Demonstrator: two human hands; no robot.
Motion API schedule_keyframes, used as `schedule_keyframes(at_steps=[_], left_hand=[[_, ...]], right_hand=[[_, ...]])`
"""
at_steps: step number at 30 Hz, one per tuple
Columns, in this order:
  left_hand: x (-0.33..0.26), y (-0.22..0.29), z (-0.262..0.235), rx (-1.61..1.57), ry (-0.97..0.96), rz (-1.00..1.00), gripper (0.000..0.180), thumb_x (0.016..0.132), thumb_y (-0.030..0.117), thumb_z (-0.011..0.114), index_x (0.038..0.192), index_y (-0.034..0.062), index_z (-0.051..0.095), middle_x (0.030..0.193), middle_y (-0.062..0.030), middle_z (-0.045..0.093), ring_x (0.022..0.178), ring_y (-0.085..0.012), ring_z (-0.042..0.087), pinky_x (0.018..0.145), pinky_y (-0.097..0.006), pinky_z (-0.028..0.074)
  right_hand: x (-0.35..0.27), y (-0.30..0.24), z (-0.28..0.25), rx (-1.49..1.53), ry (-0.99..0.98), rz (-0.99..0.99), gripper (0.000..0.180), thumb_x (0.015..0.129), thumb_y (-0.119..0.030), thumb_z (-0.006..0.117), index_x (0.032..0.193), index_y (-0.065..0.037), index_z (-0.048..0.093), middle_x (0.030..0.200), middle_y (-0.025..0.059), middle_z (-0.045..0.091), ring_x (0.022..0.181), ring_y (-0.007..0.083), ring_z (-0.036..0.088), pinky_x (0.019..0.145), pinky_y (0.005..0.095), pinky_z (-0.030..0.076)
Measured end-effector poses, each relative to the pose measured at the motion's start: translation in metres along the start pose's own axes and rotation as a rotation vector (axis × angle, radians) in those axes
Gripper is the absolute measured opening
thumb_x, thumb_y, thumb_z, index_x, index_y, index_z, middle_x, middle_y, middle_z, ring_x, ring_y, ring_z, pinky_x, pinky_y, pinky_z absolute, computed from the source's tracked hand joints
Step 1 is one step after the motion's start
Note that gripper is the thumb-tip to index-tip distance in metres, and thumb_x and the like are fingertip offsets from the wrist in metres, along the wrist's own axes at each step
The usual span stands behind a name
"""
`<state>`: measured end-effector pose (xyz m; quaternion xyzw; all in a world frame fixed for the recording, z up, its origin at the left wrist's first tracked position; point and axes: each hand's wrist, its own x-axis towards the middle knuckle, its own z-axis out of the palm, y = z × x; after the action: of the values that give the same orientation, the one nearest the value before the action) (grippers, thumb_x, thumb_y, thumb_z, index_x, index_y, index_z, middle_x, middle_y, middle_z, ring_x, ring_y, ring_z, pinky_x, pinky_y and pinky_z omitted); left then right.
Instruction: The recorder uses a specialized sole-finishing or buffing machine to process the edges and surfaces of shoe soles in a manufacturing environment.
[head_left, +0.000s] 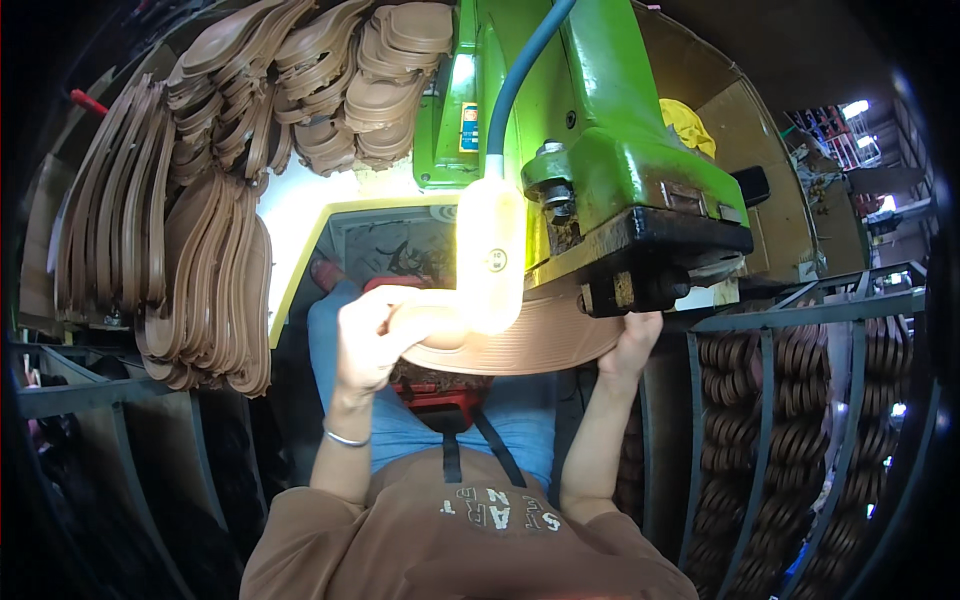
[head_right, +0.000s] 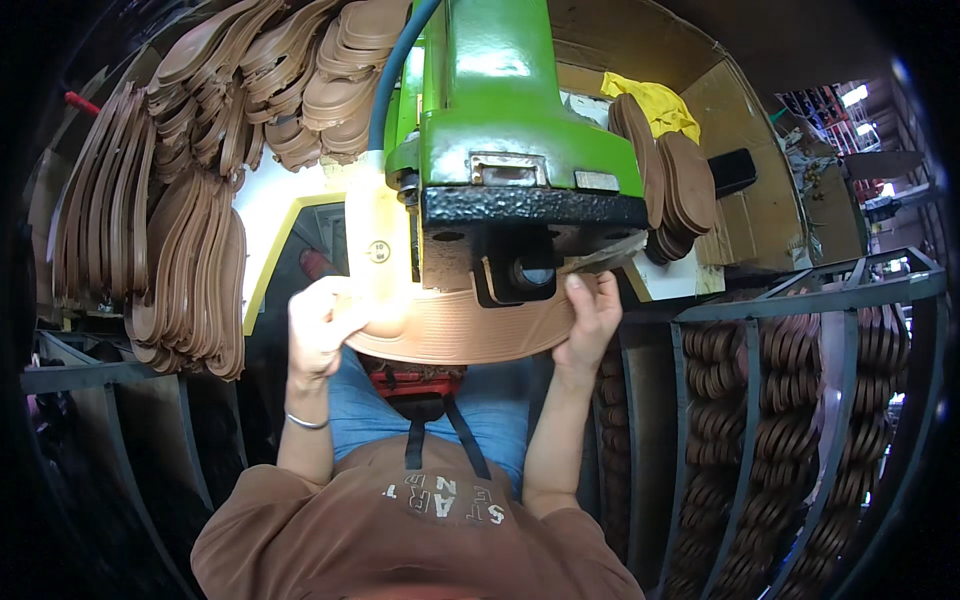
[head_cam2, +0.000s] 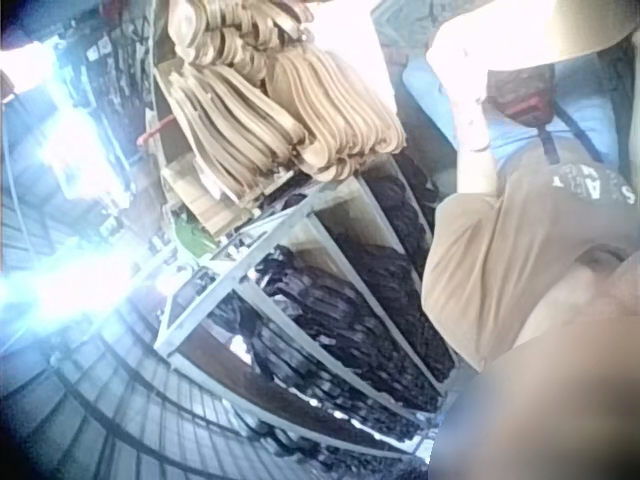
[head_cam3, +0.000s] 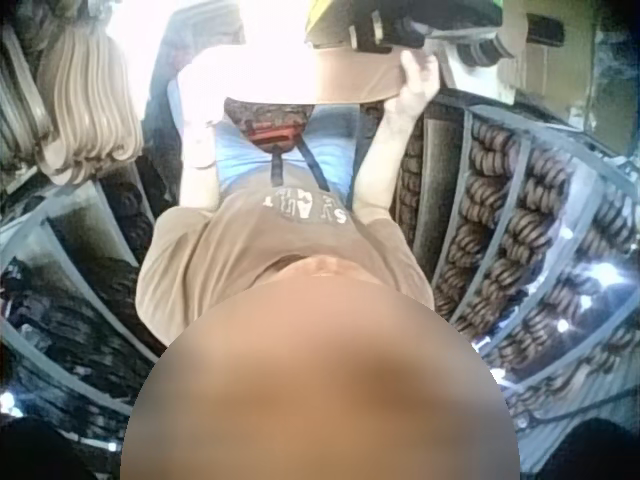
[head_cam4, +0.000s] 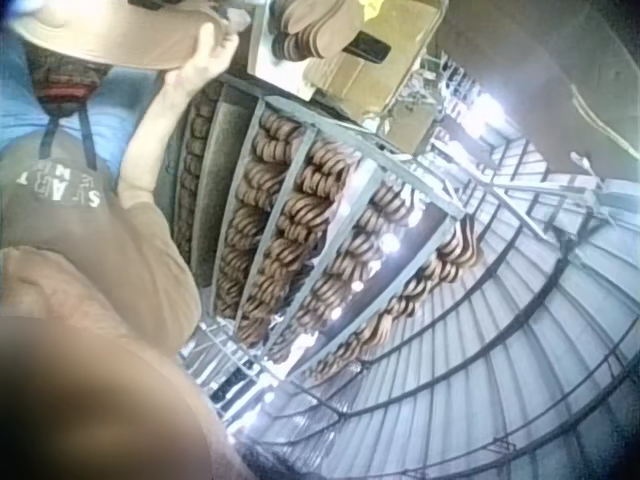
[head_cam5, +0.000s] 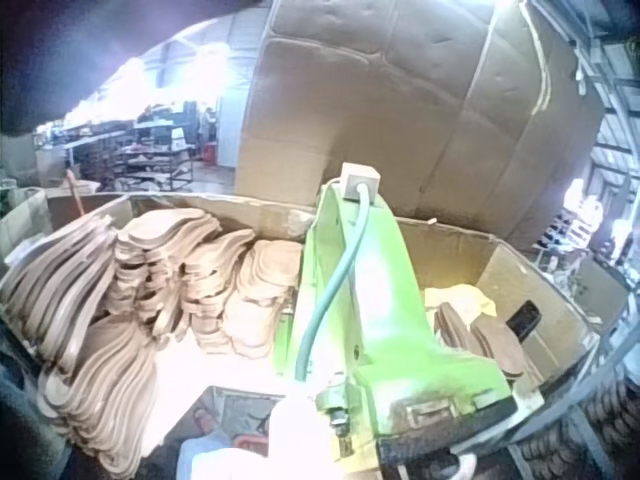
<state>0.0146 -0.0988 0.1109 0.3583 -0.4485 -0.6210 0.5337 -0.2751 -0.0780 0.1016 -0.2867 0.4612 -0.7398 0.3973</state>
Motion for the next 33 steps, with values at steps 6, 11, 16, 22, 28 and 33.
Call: schedule_keyframes(at_steps=[6,11,16,22,28,33], left_hand=[[-0.015,0.007,-0.053,0.044,0.130,-0.086,0.026,0.073,0.000,0.066,0.098,-0.0071,0.061,0.089,-0.0120,0.066,0.081,-0.0157,0.064,0.075,-0.025,0.050],[-0.053,-0.008,-0.091,0.112,0.126,-0.084,0.025,0.077,0.009,0.072,0.092,-0.0042,0.058,0.084,-0.0078,0.065,0.073,-0.0102,0.060,0.068,-0.022,0.047],[-0.079,-0.008,-0.080,0.204,-0.166,-0.381,0.024,0.074,-0.004,0.071,0.097,-0.0061,0.063,0.089,-0.0109,0.067,0.081,-0.0142,0.064,0.070,-0.025,0.052],[-0.019,0.021,0.016,0.812,-0.241,-0.056,0.030,0.073,0.028,0.076,0.086,0.0028,0.066,0.071,-0.0131,0.065,0.060,-0.0227,0.064,0.060,-0.028,0.048],[0.037,0.025,0.024,0.876,-0.377,0.906,0.026,0.070,0.028,0.073,0.090,0.0105,0.071,0.080,-0.0056,0.069,0.065,-0.0227,0.063,0.056,-0.028,0.047],[0.037,0.052,0.001,0.807,-0.446,0.558,0.028,0.070,0.034,0.073,0.077,0.0069,0.069,0.071,-0.0087,0.066,0.059,-0.0250,0.060,0.052,-0.031,0.045]], right_hand=[[-0.032,0.020,0.026,0.003,-0.107,0.010,0.029,0.082,0.002,0.060,0.110,0.002,0.051,0.105,0.0082,0.060,0.093,0.0125,0.058,0.085,0.0264,0.046],[-0.044,0.028,0.047,-0.005,-0.120,0.074,0.030,0.081,0.000,0.060,0.108,0.010,0.056,0.104,0.0121,0.062,0.090,0.0157,0.060,0.084,0.0278,0.047],[-0.042,0.028,0.051,-0.037,-0.187,0.110,0.031,0.075,0.005,0.068,0.104,0.001,0.059,0.097,0.0044,0.063,0.086,0.0100,0.060,0.082,0.0247,0.046],[-0.033,0.017,0.045,-0.031,-0.069,-0.029,0.022,0.079,0.004,0.062,0.099,0.001,0.052,0.096,0.0091,0.063,0.086,0.0123,0.060,0.079,0.0251,0.046],[-0.020,0.008,0.029,0.031,0.034,-0.068,0.019,0.082,-0.004,0.061,0.096,0.000,0.048,0.093,0.0096,0.059,0.084,0.0123,0.057,0.080,0.0266,0.046],[-0.034,0.023,0.032,0.042,-0.017,0.013,0.016,0.080,0.001,0.061,0.092,-0.002,0.050,0.093,0.0085,0.060,0.085,0.0118,0.057,0.082,0.0270,0.045]])
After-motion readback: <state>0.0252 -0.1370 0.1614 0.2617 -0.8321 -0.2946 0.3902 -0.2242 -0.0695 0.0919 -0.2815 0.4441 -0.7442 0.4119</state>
